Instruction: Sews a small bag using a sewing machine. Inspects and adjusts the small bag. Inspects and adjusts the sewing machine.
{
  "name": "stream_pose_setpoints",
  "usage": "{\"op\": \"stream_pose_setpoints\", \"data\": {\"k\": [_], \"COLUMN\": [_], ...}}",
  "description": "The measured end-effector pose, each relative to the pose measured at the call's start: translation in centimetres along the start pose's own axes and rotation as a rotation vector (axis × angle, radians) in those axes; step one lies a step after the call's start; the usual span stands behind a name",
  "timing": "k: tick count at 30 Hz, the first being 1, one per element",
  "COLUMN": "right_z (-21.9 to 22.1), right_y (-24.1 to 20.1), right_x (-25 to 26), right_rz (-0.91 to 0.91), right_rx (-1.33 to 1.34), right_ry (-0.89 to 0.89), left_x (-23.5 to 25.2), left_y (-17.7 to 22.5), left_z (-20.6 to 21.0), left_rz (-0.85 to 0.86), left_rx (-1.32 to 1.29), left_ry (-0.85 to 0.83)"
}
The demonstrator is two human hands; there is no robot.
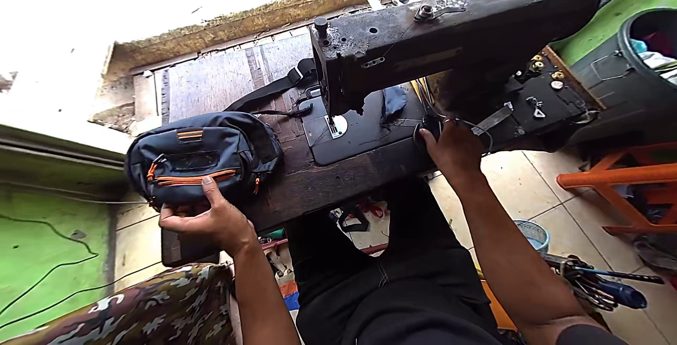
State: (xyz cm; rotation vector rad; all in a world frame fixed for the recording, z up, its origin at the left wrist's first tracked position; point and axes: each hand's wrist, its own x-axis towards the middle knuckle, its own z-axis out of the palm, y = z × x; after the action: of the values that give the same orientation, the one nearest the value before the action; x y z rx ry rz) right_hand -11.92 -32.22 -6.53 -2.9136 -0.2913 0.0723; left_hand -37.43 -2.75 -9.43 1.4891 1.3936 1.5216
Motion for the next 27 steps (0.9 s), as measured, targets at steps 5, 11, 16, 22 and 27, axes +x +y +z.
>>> {"op": "stream_pose_setpoints", "data": {"k": [5,11,16,22,27], "right_z": [1.1,4.1,3.2,3.2,6.0], "right_y": [-2.9,-6.0,-4.1,-9.0,-17.2], "right_x": [0.6,4.9,3.9,-4.8,-7.0], "right_rz": [-0.339,-0.430,-0.441,-0.701,-0.599], "right_rx": [0.152,0.124,0.094,0.441,0.779], "right_ry": [0.180,0.140,0.198,-0.067,-0.381], "left_x": [-1.4,-2.3,-3.5,0.8,5.7], "left_y": [-0.4,1.0,2.6,5.9,12.1], "left_z": [0.0,-1.9,-5.8,-9.1,-4.8], "left_rz": [0.064,-0.029,-0.167,0.255,0.412], "left_rx": [-0.082,-0.171,-0.240,0.840,1.048], "left_ry": [-0.042,-0.080,-0.203,-0.445,-0.594]}}
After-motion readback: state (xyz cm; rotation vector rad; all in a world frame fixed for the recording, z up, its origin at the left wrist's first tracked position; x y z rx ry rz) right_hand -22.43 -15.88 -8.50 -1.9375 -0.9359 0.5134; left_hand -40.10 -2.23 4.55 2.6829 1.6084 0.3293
